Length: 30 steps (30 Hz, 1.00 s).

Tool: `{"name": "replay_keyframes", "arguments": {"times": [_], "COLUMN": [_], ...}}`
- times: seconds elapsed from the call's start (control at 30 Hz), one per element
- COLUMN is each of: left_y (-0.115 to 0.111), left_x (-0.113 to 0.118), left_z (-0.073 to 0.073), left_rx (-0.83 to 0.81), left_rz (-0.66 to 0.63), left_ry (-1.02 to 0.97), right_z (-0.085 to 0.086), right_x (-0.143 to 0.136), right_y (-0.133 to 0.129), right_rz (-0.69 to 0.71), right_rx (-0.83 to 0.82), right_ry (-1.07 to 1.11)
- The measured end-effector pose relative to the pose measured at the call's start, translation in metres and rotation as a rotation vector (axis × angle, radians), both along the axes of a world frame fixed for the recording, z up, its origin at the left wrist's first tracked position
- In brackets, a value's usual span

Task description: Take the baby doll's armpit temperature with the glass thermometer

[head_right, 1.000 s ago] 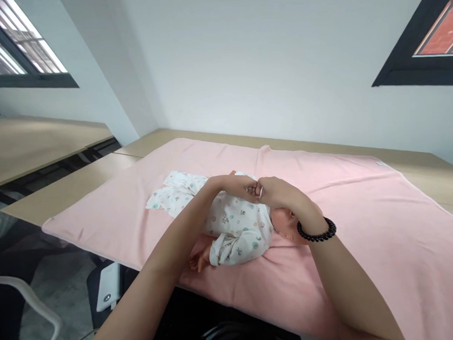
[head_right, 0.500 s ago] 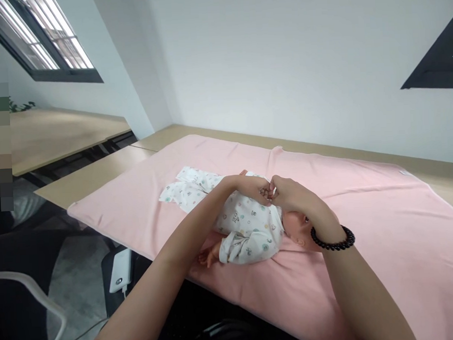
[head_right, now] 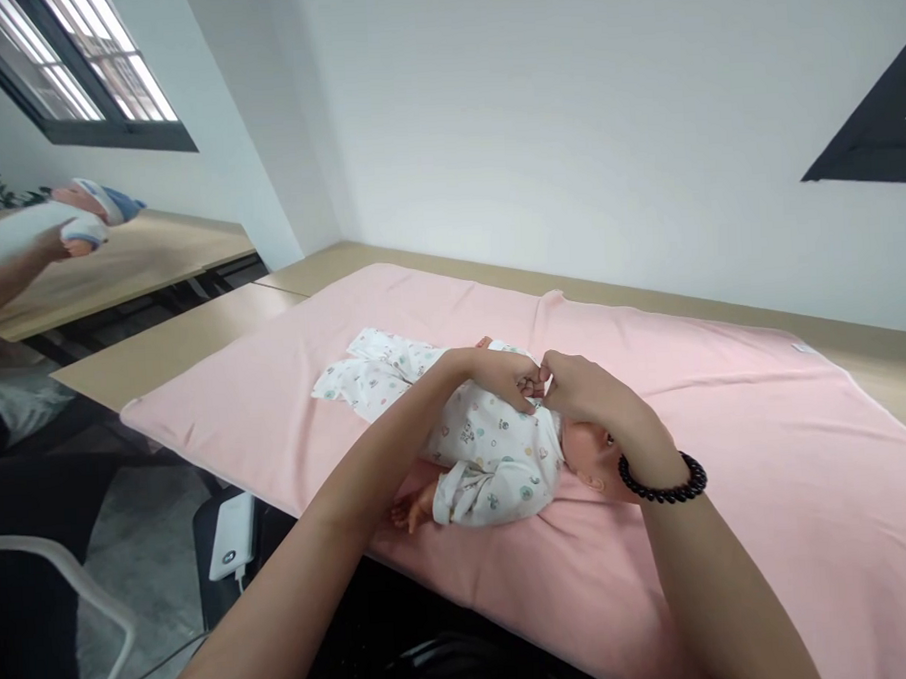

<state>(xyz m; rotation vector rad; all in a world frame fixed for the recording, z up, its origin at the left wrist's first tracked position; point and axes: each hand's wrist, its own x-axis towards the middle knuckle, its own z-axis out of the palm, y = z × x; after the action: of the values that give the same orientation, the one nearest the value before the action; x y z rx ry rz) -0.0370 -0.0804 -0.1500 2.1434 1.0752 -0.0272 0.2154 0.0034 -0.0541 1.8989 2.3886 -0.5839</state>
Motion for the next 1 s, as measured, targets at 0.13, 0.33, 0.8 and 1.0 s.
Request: {"name": "replay_keyframes", "arguments": {"times": [0.13,0.33,0.8,1.0], "left_y": [-0.003,0.047,0.137,0.143], "left_x": [0.003,0.030,0.083,0.060], "left_z": [0.006,0.054,0.080,0.092], "left_rx": [0.062,0.105,0.043,0.099], "left_rz": [0.013,-0.056,-0.149,-0.210], "left_ry": [-0.031,-0.052,0.043,0.184], "right_z": [0.002,0.000,-0.005,0.000], "right_x": [-0.003,-0.002,0.009,0.004], "right_y": [-0.001,-0.002,0.005,-0.003], "right_rz": [-0.006,-0.001,0.063,0.055], "right_rx": [0.003,0.014,0.022,0.033], "right_ry": [0.001,-0.009,0.038,0.019]}}
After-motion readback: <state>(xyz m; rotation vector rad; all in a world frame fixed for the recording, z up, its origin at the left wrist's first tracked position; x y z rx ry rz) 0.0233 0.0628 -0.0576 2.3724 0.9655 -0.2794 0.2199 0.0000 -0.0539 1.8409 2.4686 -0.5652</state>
